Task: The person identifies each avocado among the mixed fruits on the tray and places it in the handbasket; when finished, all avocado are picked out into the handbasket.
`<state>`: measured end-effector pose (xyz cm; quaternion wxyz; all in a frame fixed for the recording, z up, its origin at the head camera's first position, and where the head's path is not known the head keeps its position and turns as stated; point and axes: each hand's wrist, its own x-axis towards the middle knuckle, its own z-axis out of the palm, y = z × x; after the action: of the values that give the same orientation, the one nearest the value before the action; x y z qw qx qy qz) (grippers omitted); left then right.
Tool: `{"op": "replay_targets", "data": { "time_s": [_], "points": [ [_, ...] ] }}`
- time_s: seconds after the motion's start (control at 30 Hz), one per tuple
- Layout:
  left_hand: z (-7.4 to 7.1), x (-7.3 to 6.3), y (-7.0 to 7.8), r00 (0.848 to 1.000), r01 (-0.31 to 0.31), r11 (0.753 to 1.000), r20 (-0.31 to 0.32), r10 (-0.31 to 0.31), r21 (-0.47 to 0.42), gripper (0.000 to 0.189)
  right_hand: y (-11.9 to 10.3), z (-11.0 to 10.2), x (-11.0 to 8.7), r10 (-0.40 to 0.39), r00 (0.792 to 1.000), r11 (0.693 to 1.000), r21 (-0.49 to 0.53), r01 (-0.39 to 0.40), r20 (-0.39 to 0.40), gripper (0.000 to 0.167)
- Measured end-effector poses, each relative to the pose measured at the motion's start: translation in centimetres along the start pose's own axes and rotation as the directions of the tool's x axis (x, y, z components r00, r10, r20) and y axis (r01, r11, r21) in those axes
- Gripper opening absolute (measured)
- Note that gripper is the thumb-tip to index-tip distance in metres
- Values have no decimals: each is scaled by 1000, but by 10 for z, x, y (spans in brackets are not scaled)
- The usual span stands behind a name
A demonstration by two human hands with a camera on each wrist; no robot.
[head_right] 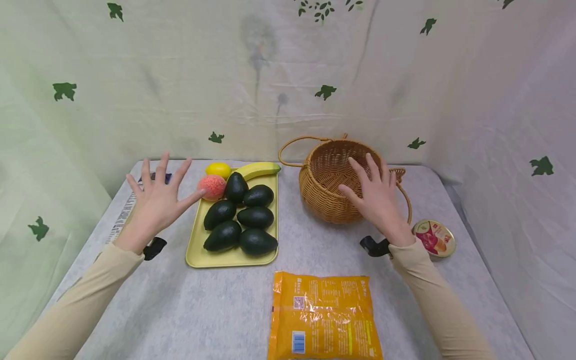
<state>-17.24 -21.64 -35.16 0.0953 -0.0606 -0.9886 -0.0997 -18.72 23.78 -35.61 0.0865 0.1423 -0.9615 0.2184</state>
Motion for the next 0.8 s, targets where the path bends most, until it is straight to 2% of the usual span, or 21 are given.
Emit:
{"op": "replay_targets", "data": {
  "time_s": [0.1, 0.27, 0.4, 0.5, 0.57, 0.67, 0.77, 0.8],
  "points": [
    [0, -5, -3, 1000, -4, 1000, 1, 4, -10, 82, -7, 5, 4, -106, 994, 988, 112, 107, -17, 71],
    [5, -13, -13, 999, -30, 996, 14, 31, -88, 81, -25, 16, 8, -237, 971, 926, 299, 231, -15, 67],
    [14, -21, -24, 997, -64, 984, 33, 70, -168, 80, -42, 30, 8, -300, 953, 870, 420, 259, 32, 66],
    [25, -26, -33, 992, -101, 963, 49, 117, -249, 80, -53, 41, 8, -350, 931, 803, 544, 243, 101, 65],
    [32, -29, -38, 987, -118, 936, 62, 146, -331, 80, -58, 49, 8, -387, 909, 746, 631, 210, 155, 65],
    [44, -32, -47, 981, -114, 881, 87, 172, -460, 81, -67, 59, 10, -450, 865, 640, 756, 139, 222, 64],
    [54, -37, -56, 975, -74, 817, 130, 179, -571, 82, -77, 67, 12, -504, 818, 567, 821, 72, 277, 63],
    [58, -39, -60, 972, -57, 796, 148, 182, -602, 82, -78, 71, 13, -524, 800, 553, 831, 59, 292, 63]
  ]
}}
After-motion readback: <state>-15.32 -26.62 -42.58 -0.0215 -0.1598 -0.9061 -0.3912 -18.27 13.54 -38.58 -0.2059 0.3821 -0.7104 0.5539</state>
